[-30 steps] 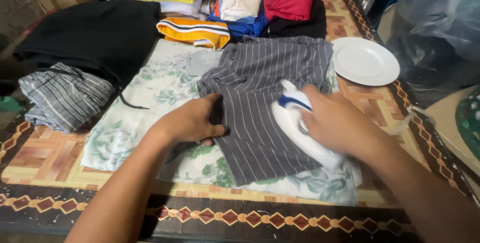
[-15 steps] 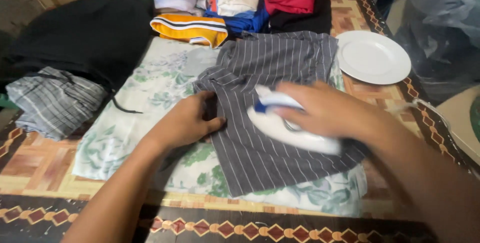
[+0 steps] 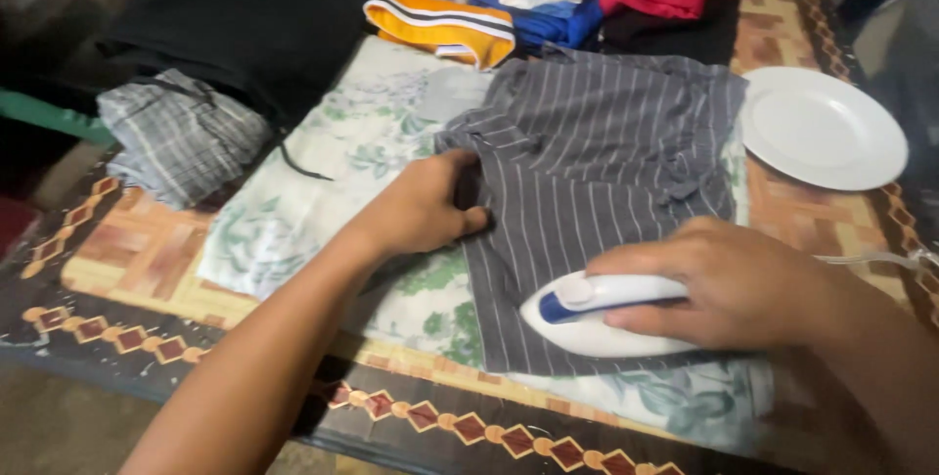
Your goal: Iron and fold a pair of striped shorts and a white t-shirt.
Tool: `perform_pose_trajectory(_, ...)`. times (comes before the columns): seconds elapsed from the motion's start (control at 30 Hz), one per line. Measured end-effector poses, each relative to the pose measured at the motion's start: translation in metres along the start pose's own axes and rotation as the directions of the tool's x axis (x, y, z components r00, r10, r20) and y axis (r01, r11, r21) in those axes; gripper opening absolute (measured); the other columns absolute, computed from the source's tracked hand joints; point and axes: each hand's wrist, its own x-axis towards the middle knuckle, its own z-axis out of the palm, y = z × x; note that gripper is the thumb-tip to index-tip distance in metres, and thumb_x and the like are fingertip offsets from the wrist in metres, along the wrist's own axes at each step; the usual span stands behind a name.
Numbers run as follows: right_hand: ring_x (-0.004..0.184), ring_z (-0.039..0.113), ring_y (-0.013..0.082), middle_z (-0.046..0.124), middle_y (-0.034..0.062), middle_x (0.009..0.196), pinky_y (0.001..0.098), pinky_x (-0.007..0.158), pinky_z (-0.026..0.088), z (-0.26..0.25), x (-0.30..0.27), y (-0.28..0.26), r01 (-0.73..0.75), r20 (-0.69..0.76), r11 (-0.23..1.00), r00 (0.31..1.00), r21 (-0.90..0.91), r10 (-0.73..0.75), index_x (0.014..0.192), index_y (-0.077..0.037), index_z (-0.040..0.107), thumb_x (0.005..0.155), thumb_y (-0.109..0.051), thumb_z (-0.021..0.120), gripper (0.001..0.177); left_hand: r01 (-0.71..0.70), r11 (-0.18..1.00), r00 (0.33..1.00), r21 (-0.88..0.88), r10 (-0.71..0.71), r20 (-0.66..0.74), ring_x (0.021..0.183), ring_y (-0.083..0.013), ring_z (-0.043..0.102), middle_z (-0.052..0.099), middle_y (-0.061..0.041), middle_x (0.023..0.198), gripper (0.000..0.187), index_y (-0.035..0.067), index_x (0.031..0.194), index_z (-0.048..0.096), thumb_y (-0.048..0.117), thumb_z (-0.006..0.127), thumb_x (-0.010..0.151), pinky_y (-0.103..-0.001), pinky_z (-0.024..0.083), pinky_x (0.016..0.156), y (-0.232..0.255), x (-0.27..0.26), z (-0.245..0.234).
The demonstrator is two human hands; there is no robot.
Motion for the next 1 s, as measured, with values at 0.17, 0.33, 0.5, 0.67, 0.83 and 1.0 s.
perform_pose_trajectory(0.17, 0.077, 0.072, 0.027, 0.083, 0.0052, 0.099, 0.043, 0.079, 0.052, -0.003, 0.036, -0.035, 0.264, -0.107, 0.96, 0.956, -0.095, -0.274, 0.128, -0.024, 0.073, 0.089, -0.042, 0.072, 0.043, 0.005, 1.0, 1.0, -0.019, -0.004, 0.021, 0.107, -0.0348, 0.071, 0.071, -0.026, 0.114, 0.076, -0.004, 0.137, 0.054, 0.023, 0.082, 0.071, -0.037, 0.054, 0.094, 0.0, 0.002, -0.002)
perform_pose_trajectory(0.33, 0.086, 0.073, 0.0274, 0.079, 0.0056, 0.098, 0.0396, 0.084, 0.057, -0.014, 0.049, -0.085, -0.005, 0.057, 0.999, 0.998, 0.05, 0.002, 0.129, -0.031, 0.07, 0.084, -0.046, 0.066, 0.047, 0.051, 0.998, 0.998, -0.047, -0.049, 0.045, 0.106, -0.032, 0.073, 0.072, -0.025, 0.114, 0.079, -0.002, 0.14, 0.052, 0.022, 0.081, 0.07, -0.036, 0.055, 0.093, 0.005, 0.0, -0.005)
perform_pose_trajectory(0.5, 0.082, 0.068, 0.0206, 0.081, 0.0005, 0.099, 0.0398, 0.078, 0.055, -0.006, 0.016, -0.043, -0.029, 0.104, 1.0, 0.994, -0.008, 0.03, 0.133, -0.034, 0.072, 0.086, -0.048, 0.07, 0.049, 0.061, 0.998, 0.997, -0.025, -0.06, 0.045, 0.105, -0.0319, 0.073, 0.072, -0.026, 0.113, 0.079, -0.002, 0.14, 0.052, 0.023, 0.081, 0.071, -0.036, 0.055, 0.092, 0.008, 0.0, -0.006)
perform_pose_trajectory(0.67, 0.081, 0.068, 0.015, 0.081, -0.0086, 0.102, 0.0359, 0.08, 0.055, -0.003, -0.028, 0.002, -0.236, 0.22, 0.943, 0.932, -0.235, 0.288, 0.135, -0.046, 0.069, 0.081, -0.058, 0.071, 0.056, 0.073, 0.997, 0.996, -0.03, -0.071, 0.051, 0.105, -0.0326, 0.073, 0.072, -0.026, 0.113, 0.08, -0.001, 0.141, 0.051, 0.024, 0.081, 0.071, -0.036, 0.055, 0.092, 0.003, 0.0, -0.005)
perform_pose_trajectory(0.83, 0.068, 0.077, 0.0104, 0.084, -0.0105, 0.096, 0.0427, 0.089, 0.041, 0.0, -0.026, -0.023, -0.353, 0.062, 0.897, 0.922, -0.267, 0.381, 0.13, -0.045, 0.074, 0.077, -0.063, 0.077, 0.057, 0.044, 0.999, 0.998, -0.002, -0.044, 0.043, 0.11, -0.0346, 0.07, 0.07, -0.027, 0.118, 0.079, -0.003, 0.14, 0.051, 0.024, 0.082, 0.073, -0.037, 0.053, 0.096, 0.008, -0.001, -0.005)
perform_pose_trajectory(1.0, 0.058, 0.078, 0.0191, 0.079, 0.0076, 0.081, 0.0354, 0.055, 0.063, 0.011, 0.008, -0.053, -0.145, -0.107, 0.987, 0.985, -0.074, 0.136, 0.131, -0.031, 0.071, 0.08, -0.057, 0.07, 0.057, 0.048, 0.999, 0.997, -0.013, -0.047, 0.062, 0.108, -0.0329, 0.072, 0.07, -0.026, 0.117, 0.079, -0.002, 0.14, 0.051, 0.023, 0.083, 0.073, -0.036, 0.054, 0.094, 0.003, 0.001, -0.005)
